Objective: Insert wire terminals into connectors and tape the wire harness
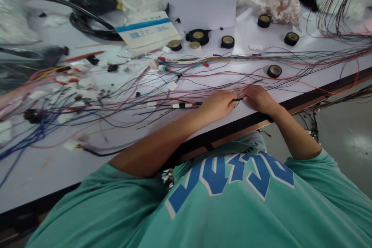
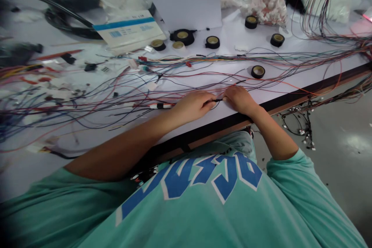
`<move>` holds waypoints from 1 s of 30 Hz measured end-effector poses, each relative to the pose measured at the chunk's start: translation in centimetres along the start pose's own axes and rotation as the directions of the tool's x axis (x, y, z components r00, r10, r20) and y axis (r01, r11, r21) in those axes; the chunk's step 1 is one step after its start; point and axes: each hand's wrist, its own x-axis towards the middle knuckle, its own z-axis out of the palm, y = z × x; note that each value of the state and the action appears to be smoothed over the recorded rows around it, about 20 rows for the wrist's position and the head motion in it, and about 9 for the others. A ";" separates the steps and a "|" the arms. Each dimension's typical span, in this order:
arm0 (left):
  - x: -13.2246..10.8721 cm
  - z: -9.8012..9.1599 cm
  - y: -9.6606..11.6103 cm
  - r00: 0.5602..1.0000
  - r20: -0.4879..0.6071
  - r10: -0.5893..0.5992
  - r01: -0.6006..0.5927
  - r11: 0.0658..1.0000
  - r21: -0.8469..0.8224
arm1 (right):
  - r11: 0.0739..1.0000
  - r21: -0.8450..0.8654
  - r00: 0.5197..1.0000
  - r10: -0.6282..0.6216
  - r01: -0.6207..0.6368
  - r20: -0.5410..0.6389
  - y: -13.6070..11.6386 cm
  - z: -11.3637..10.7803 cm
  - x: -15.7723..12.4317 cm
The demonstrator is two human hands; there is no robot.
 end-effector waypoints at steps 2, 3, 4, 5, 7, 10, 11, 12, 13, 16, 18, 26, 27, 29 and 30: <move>0.3 -0.2 0.1 0.999 -0.005 -0.037 0.037 0.999 0.005 | 1.000 -0.007 1.000 -0.007 0.006 -0.005 0.1 0.0 0.0; 0.4 -0.4 0.3 0.999 -0.004 -0.045 0.045 0.999 0.016 | 1.000 -0.012 1.000 -0.010 0.010 -0.008 0.1 0.0 0.0; 0.6 -0.5 0.4 0.999 -0.003 -0.043 0.044 0.999 0.029 | 1.000 -0.016 1.000 -0.013 0.013 -0.011 0.2 0.1 -0.1; 0.7 -0.5 0.6 0.999 -0.001 -0.039 0.039 0.998 0.039 | 1.000 -0.017 1.000 -0.017 0.016 -0.014 0.2 0.1 -0.1; 1.1 -0.7 0.9 0.999 0.020 -0.044 0.043 0.998 0.052 | 0.999 -0.012 0.999 -0.031 0.031 -0.024 0.3 0.1 -0.1; 1.5 -0.9 1.4 0.995 0.059 -0.074 0.070 0.995 0.069 | 0.998 -0.001 0.997 -0.060 0.060 -0.038 0.4 0.0 -0.2; 1.6 -0.8 1.5 0.995 0.069 -0.075 0.070 0.995 0.071 | 0.998 0.001 0.997 -0.068 0.068 -0.042 0.5 0.0 -0.2; 1.7 -0.8 1.5 0.995 0.071 -0.068 0.063 0.996 0.071 | 0.997 0.003 0.996 -0.074 0.074 -0.047 0.6 0.1 -0.2; 1.7 -0.8 1.6 0.996 0.070 -0.055 0.051 0.996 0.070 | 0.997 0.005 0.995 -0.080 0.080 -0.054 0.7 0.1 -0.2; 1.8 -0.6 1.5 0.998 0.061 -0.021 0.016 0.996 0.083 | 0.994 0.015 0.990 -0.111 0.113 -0.089 0.9 0.2 -0.3; 1.8 -0.5 1.3 0.998 0.059 -0.001 -0.005 0.995 0.096 | 0.990 0.020 0.984 -0.138 0.141 -0.113 1.1 0.2 -0.3; 1.9 0.1 0.7 0.993 0.031 0.114 -0.118 0.981 0.153 | 0.986 0.013 0.976 -0.163 0.166 -0.144 1.7 0.5 -0.4; 1.8 0.2 0.9 0.992 0.023 0.123 -0.126 0.977 0.174 | 0.987 0.011 0.979 -0.158 0.161 -0.131 1.8 0.5 -0.3; 1.8 0.4 1.3 0.992 0.004 0.124 -0.122 0.970 0.211 | 0.989 0.006 0.983 -0.147 0.149 -0.112 1.8 0.3 -0.3; 1.7 0.4 1.6 0.993 -0.007 0.114 -0.110 0.969 0.220 | 0.989 0.003 0.984 -0.144 0.145 -0.107 1.8 0.2 -0.4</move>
